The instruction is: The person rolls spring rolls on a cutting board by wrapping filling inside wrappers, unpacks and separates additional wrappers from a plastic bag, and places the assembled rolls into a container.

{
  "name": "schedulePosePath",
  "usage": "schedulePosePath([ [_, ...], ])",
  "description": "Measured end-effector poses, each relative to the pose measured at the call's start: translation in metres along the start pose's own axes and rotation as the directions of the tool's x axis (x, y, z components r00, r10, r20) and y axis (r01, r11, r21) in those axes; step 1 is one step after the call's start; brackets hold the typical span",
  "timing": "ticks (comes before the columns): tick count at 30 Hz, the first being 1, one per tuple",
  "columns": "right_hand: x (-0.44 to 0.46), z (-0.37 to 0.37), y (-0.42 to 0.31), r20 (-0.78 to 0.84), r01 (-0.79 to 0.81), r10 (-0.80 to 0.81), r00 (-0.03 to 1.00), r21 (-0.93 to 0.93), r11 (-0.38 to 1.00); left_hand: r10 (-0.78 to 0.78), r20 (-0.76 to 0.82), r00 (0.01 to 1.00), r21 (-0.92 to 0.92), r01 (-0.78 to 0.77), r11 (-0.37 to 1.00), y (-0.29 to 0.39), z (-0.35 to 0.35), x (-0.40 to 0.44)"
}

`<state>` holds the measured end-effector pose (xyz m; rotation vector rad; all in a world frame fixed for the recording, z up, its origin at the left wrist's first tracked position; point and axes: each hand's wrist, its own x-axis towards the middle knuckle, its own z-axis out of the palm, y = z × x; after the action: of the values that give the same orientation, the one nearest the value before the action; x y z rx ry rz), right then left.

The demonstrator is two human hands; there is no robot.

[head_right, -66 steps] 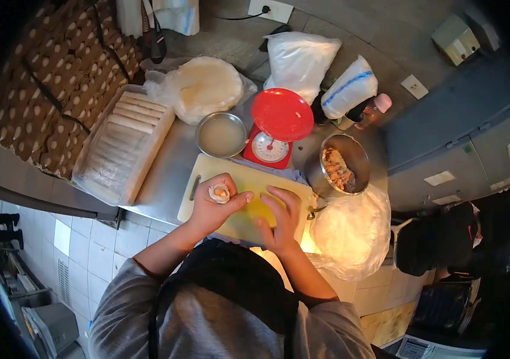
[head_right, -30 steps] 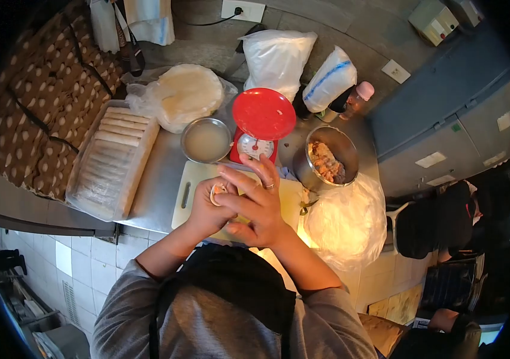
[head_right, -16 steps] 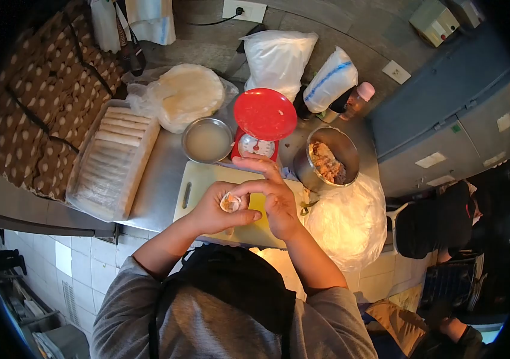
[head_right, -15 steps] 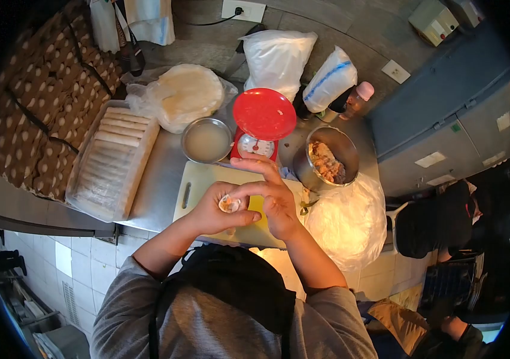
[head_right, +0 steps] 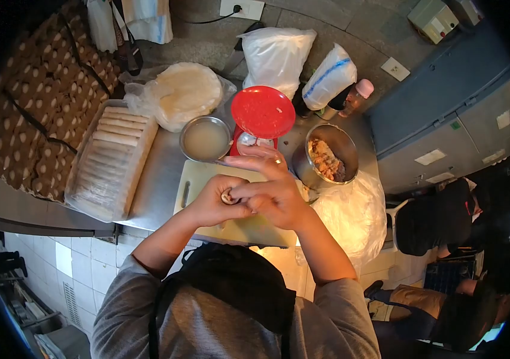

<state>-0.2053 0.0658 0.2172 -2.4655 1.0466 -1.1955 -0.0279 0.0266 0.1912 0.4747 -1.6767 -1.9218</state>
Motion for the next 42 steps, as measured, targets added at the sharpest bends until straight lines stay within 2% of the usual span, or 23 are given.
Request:
schedulePosePath([
  [1,-0.006,0.001,0.001,-0.061,-0.070,0.077,0.995,0.115,0.991,-0.065,-0.004,0.998,-0.019,0.064,0.998,0.008,-0.001,-0.001],
  [2,-0.011,0.003,-0.001,-0.108,-0.127,0.156,0.982,0.233,0.964,0.042,-0.089,0.995,0.032,-0.040,0.999,0.003,-0.001,0.001],
  [3,-0.017,0.008,-0.008,-0.159,-0.107,0.140,0.977,0.196,0.975,0.148,-0.165,0.975,0.091,-0.135,0.987,-0.009,0.000,0.003],
  [4,-0.022,0.013,-0.018,-0.146,-0.110,0.110,0.983,0.009,0.994,0.253,-0.230,0.940,0.158,-0.221,0.962,-0.019,0.001,0.006],
  [5,-0.026,0.019,-0.030,-0.130,-0.106,0.084,0.988,-0.180,0.978,0.278,-0.297,0.914,0.199,-0.225,0.954,-0.025,0.002,0.007],
  [7,-0.028,0.034,-0.043,-0.114,-0.094,0.042,0.993,-0.503,0.859,0.328,-0.419,0.847,0.279,-0.224,0.934,-0.032,0.003,0.009],
  [10,-0.022,0.046,-0.042,-0.132,-0.117,0.038,0.990,-0.660,0.742,0.384,-0.508,0.771,0.304,-0.257,0.917,-0.029,0.008,0.015],
  [13,-0.015,0.050,-0.046,-0.152,-0.158,0.071,0.986,-0.708,0.688,0.450,-0.580,0.679,0.307,-0.329,0.893,-0.039,0.009,0.026],
  [16,-0.009,0.052,-0.051,-0.158,-0.206,0.132,0.978,-0.714,0.669,0.474,-0.591,0.653,0.395,-0.277,0.876,-0.036,0.008,0.026],
  [19,-0.006,0.054,-0.054,-0.167,-0.237,0.168,0.972,-0.693,0.681,0.590,-0.521,0.617,0.586,-0.244,0.773,-0.033,0.004,0.024],
  [22,0.001,0.055,-0.053,-0.162,-0.257,0.200,0.966,-0.642,0.723,0.587,-0.527,0.615,0.601,-0.219,0.769,-0.030,0.001,0.022],
  [25,0.011,0.054,-0.052,-0.154,-0.253,0.201,0.967,-0.600,0.759,0.627,-0.457,0.631,0.625,-0.275,0.731,-0.027,-0.003,0.020],
  [31,0.017,0.060,-0.040,-0.140,-0.245,0.201,0.969,-0.549,0.799,0.606,-0.473,0.640,0.546,-0.327,0.771,-0.042,-0.006,0.021],
  [34,0.022,0.056,-0.030,-0.122,-0.225,0.190,0.974,-0.515,0.827,0.630,-0.506,0.589,0.537,-0.356,0.765,-0.061,-0.008,0.029],
  [36,0.021,0.046,-0.016,-0.129,-0.277,0.259,0.957,-0.151,0.949,0.524,-0.503,0.687,0.468,-0.293,0.834,-0.068,-0.021,0.026],
  [37,0.018,0.038,-0.007,-0.127,-0.287,0.290,0.949,0.042,0.957,0.470,-0.496,0.730,0.434,-0.260,0.862,-0.063,-0.026,0.027],
  [38,0.014,0.029,0.003,-0.117,-0.284,0.316,0.941,0.233,0.930,0.374,-0.571,0.731,0.309,-0.231,0.923,-0.055,-0.028,0.028],
  [39,0.004,0.019,0.012,-0.163,-0.267,0.325,0.932,0.300,0.916,0.268,-0.635,0.725,0.175,-0.203,0.963,-0.032,-0.027,0.029],
  [40,-0.005,0.029,0.020,-0.120,-0.356,0.402,0.908,0.289,0.889,0.154,-0.684,0.713,0.035,-0.178,0.983,-0.019,-0.027,0.031],
  [42,-0.031,0.060,0.035,-0.048,-0.523,0.551,0.833,0.256,0.813,0.081,-0.723,0.687,-0.175,-0.294,0.940,-0.018,-0.035,0.037],
])
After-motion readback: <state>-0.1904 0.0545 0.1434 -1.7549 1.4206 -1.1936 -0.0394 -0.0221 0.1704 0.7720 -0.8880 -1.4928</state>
